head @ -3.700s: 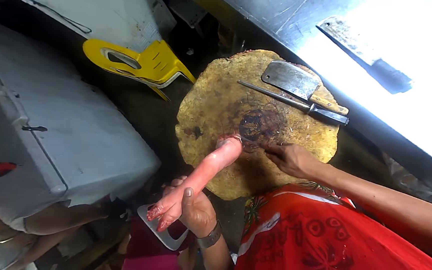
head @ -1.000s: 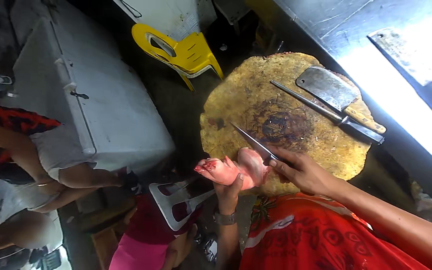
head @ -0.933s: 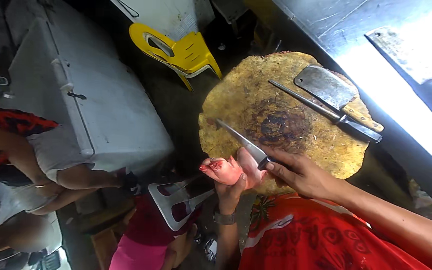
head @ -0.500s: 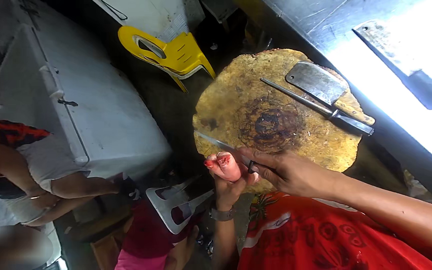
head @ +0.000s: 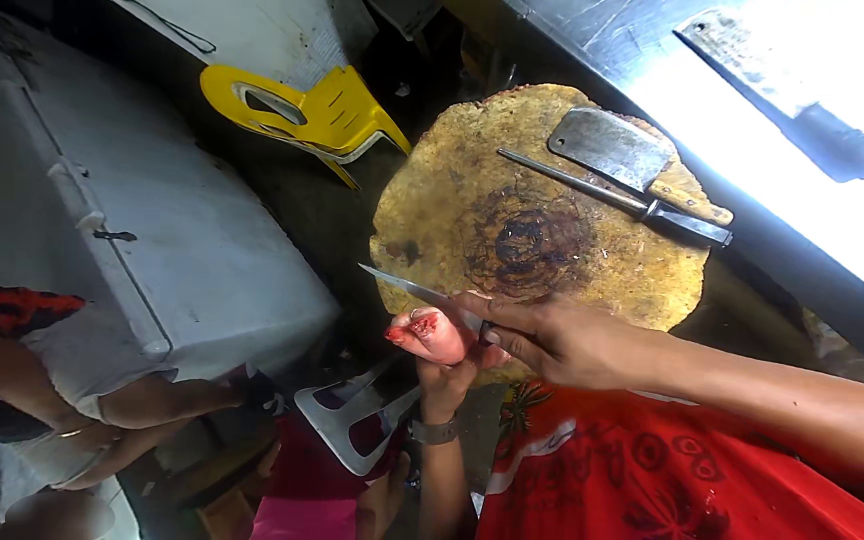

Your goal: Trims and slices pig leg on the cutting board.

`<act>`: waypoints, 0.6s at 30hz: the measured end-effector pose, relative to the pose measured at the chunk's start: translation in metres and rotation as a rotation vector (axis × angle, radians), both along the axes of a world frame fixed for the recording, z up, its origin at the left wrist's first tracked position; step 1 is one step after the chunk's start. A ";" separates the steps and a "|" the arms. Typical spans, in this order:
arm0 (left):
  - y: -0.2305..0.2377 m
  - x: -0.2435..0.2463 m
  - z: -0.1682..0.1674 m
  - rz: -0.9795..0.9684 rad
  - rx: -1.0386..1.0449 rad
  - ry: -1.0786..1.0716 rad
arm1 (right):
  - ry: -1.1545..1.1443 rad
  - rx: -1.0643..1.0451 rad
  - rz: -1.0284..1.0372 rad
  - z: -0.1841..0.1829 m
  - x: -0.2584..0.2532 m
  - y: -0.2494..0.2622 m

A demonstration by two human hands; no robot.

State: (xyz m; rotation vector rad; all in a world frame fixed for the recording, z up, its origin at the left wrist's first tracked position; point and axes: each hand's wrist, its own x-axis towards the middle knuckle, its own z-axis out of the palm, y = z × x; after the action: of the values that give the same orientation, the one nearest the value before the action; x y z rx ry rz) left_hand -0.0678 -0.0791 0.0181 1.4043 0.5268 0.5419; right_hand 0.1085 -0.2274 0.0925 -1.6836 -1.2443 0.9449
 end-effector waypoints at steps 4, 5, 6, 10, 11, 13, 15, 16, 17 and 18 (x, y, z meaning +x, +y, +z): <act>-0.004 0.003 0.003 -0.009 0.023 0.034 | -0.193 -0.031 0.004 -0.007 -0.008 -0.003; -0.003 0.004 0.002 -0.012 0.021 0.029 | -0.144 -0.027 -0.003 -0.011 -0.009 -0.004; -0.003 0.004 0.001 -0.015 0.015 0.026 | -0.026 -0.035 -0.006 -0.013 -0.008 -0.005; 0.001 -0.001 -0.001 -0.028 -0.016 -0.004 | 0.805 -0.201 0.060 -0.009 0.010 -0.008; 0.002 -0.002 -0.001 -0.037 -0.015 -0.010 | 0.926 -0.186 0.072 -0.010 0.013 -0.009; 0.004 -0.001 0.000 -0.028 -0.018 -0.003 | 0.899 -0.154 0.051 -0.007 0.014 -0.010; 0.004 0.000 0.001 -0.030 -0.022 0.003 | 0.680 -0.125 -0.010 -0.002 0.013 -0.009; 0.004 0.000 0.001 -0.029 -0.026 0.003 | 0.575 -0.107 -0.028 -0.001 0.012 -0.008; 0.002 0.001 0.001 -0.024 -0.030 0.005 | 0.477 -0.089 -0.032 0.000 0.011 -0.008; 0.001 0.002 0.002 -0.024 -0.030 0.012 | 0.372 -0.072 -0.024 -0.001 0.010 -0.008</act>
State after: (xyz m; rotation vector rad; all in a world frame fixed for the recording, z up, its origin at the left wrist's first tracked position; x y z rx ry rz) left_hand -0.0654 -0.0780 0.0200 1.3845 0.5253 0.5048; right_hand 0.1189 -0.2349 0.0918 -1.4862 -0.9493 1.2343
